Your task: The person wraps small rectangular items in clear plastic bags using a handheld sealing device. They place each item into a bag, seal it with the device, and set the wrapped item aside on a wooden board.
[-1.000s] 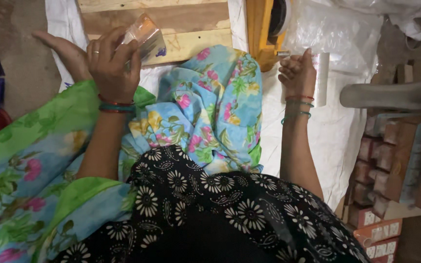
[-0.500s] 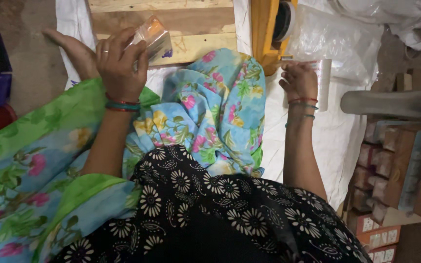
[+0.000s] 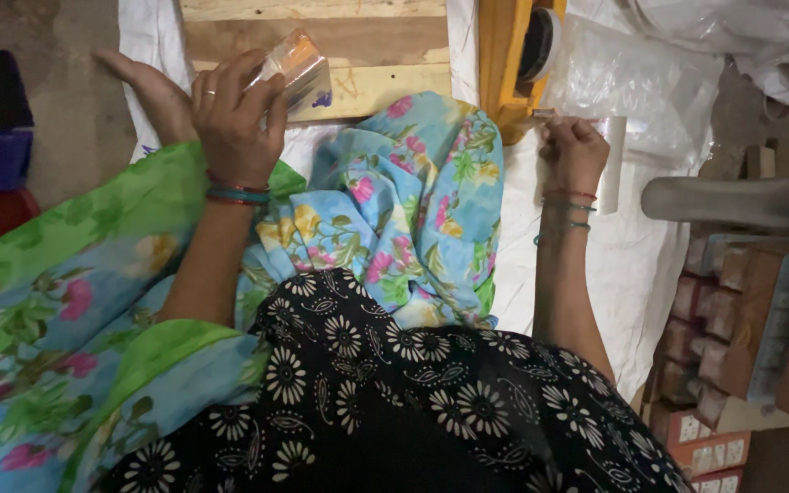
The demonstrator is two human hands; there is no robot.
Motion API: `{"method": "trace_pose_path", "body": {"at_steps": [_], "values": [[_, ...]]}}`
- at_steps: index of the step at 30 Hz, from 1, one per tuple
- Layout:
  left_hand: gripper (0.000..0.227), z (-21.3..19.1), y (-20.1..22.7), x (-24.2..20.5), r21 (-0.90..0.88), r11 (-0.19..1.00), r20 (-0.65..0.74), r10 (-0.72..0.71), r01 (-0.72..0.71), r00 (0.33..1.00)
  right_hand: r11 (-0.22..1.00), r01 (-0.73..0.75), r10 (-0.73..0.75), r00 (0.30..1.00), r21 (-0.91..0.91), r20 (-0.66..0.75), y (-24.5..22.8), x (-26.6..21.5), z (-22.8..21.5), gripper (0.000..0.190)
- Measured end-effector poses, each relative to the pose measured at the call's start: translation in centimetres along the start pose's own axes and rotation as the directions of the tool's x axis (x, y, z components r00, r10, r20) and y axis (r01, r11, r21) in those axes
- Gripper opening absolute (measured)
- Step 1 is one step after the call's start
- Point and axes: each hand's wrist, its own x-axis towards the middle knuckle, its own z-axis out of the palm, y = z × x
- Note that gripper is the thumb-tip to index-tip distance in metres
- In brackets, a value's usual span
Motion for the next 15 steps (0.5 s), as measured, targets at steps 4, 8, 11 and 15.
{"method": "trace_pose_path", "body": {"at_steps": [4, 8, 11, 15], "values": [[0.017, -0.2, 0.0, 0.0, 0.004, 1.0, -0.009, 0.018, -0.018, 1.0, 0.999, 0.015, -0.014, 0.999, 0.037, -0.03, 0.3, 0.4, 0.5, 0.005], [0.012, 0.1, 0.0, 0.2, 0.014, 1.0, -0.023, 0.018, -0.018, 1.0, 0.992, -0.023, 0.03, 0.998, 0.122, -0.056, -1.1, 0.0, 0.4, 0.005], [0.012, 0.0, 0.0, 0.0, -0.002, 1.0, -0.026, 0.0, 0.0, 1.0, 0.992, 0.059, -0.058, 0.998, 0.113, -0.014, -3.1, -0.3, -0.6, 0.003], [0.017, -0.3, 0.3, 0.8, 0.004, 1.0, -0.03, 0.021, -0.021, 0.999, 0.998, -0.008, 0.008, 1.0, 0.057, 0.006, -3.4, -1.3, -2.0, 0.004]]}}
